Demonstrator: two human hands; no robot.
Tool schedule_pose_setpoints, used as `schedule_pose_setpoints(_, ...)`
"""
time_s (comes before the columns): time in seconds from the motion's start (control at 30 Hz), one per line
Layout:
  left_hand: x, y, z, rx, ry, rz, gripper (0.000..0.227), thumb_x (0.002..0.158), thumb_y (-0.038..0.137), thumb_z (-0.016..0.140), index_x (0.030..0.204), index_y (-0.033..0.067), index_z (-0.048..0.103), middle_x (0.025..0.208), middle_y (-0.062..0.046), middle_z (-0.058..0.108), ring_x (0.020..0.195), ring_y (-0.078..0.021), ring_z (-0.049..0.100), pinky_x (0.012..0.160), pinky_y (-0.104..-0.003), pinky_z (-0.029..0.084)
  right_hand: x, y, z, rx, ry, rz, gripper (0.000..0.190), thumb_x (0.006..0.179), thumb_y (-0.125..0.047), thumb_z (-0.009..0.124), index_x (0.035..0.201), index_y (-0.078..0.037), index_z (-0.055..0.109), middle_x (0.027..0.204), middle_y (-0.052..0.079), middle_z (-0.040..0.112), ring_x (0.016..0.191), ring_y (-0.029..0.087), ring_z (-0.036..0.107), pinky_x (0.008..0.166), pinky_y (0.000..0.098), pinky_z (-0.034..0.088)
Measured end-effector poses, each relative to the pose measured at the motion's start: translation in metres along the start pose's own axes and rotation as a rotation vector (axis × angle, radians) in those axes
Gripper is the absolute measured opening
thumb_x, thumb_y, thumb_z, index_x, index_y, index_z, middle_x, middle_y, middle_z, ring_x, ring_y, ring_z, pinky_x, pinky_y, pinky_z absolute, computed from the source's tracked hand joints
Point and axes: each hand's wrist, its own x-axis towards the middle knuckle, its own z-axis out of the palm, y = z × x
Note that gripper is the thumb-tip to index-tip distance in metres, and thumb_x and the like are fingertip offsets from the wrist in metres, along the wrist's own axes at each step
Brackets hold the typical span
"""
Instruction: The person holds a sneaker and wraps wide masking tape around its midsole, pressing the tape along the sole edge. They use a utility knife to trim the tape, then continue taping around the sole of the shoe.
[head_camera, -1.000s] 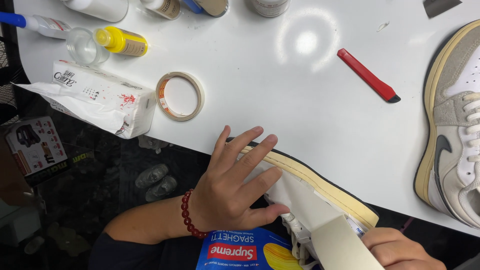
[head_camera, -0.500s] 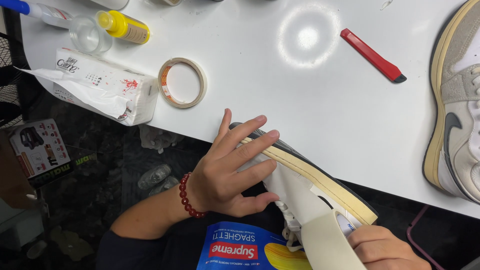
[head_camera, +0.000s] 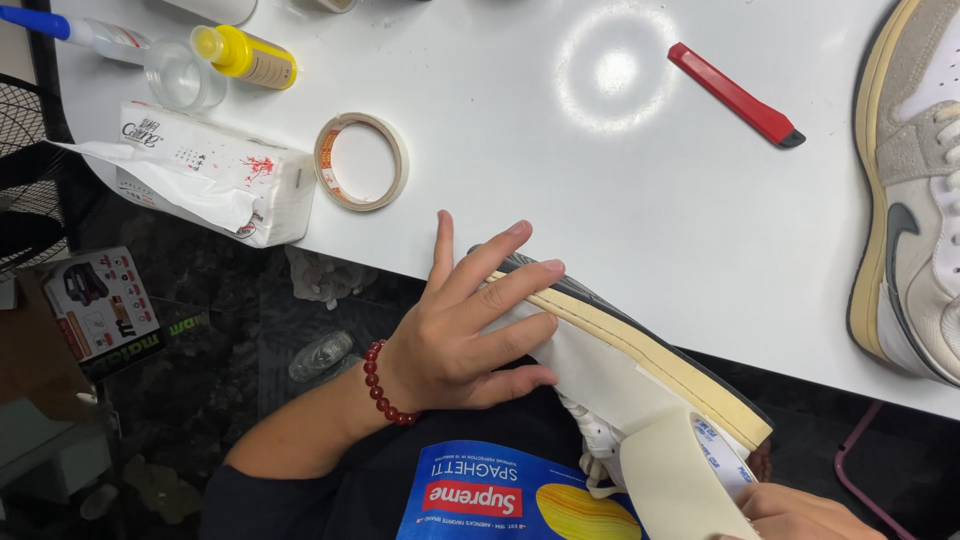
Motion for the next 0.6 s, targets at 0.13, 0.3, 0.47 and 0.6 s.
schedule_pose_setpoints(0.13, -0.006, -0.008, 0.007, 0.013, 0.03, 0.005, 0.034, 0.095, 0.048, 0.068, 0.108, 0.0172, 0.07, 0.144, -0.007, 0.063, 0.146, -0.0429, 0.048, 0.118, -0.087, 0.002, -0.002, -0.055, -0.049, -0.116, -0.305, 0.413, 0.054, 0.092, -0.063, 0.058, 0.108, -0.015, 0.077, 0.103, 0.004, 0.077, 0.102, 0.007, 0.078, 0.087, 0.0251, 0.06)
schedule_pose_setpoints(0.3, -0.009, -0.009, 0.01, 0.039, 0.035, -0.029, 0.036, 0.096, 0.052, 0.063, 0.108, 0.0197, 0.07, 0.146, -0.008, 0.062, 0.149, -0.0486, 0.042, 0.116, -0.088, -0.002, -0.034, -0.048, -0.071, 0.267, 0.594, -0.467, 0.032, 0.091, -0.043, 0.076, 0.082, -0.013, 0.08, 0.085, -0.003, 0.078, 0.083, 0.016, 0.074, 0.078, 0.0361, 0.06)
schedule_pose_setpoints(0.47, -0.009, 0.0, 0.007, 0.043, 0.029, -0.036, 0.044, 0.091, 0.06, 0.065, 0.109, 0.0193, 0.07, 0.147, -0.009, 0.06, 0.149, -0.0498, 0.039, 0.113, -0.09, -0.002, -0.001, -0.066, -0.099, 0.421, 0.648, -1.002, 0.013, 0.098, -0.02, 0.063, 0.104, -0.008, 0.066, 0.094, 0.003, 0.078, 0.077, 0.022, 0.077, 0.078, 0.0455, 0.063)
schedule_pose_setpoints(0.6, -0.01, 0.007, 0.008, 0.048, 0.013, -0.047, 0.048, 0.089, 0.062, 0.069, 0.113, 0.0215, 0.071, 0.15, -0.01, 0.057, 0.149, -0.047, 0.039, 0.114, -0.09, 0.001, 0.0, -0.125, -0.104, 0.414, 0.986, -0.911, 0.027, 0.1, -0.022, 0.06, 0.12, -0.018, 0.043, 0.096, -0.001, 0.072, 0.088, 0.021, 0.071, 0.087, 0.0492, 0.059)
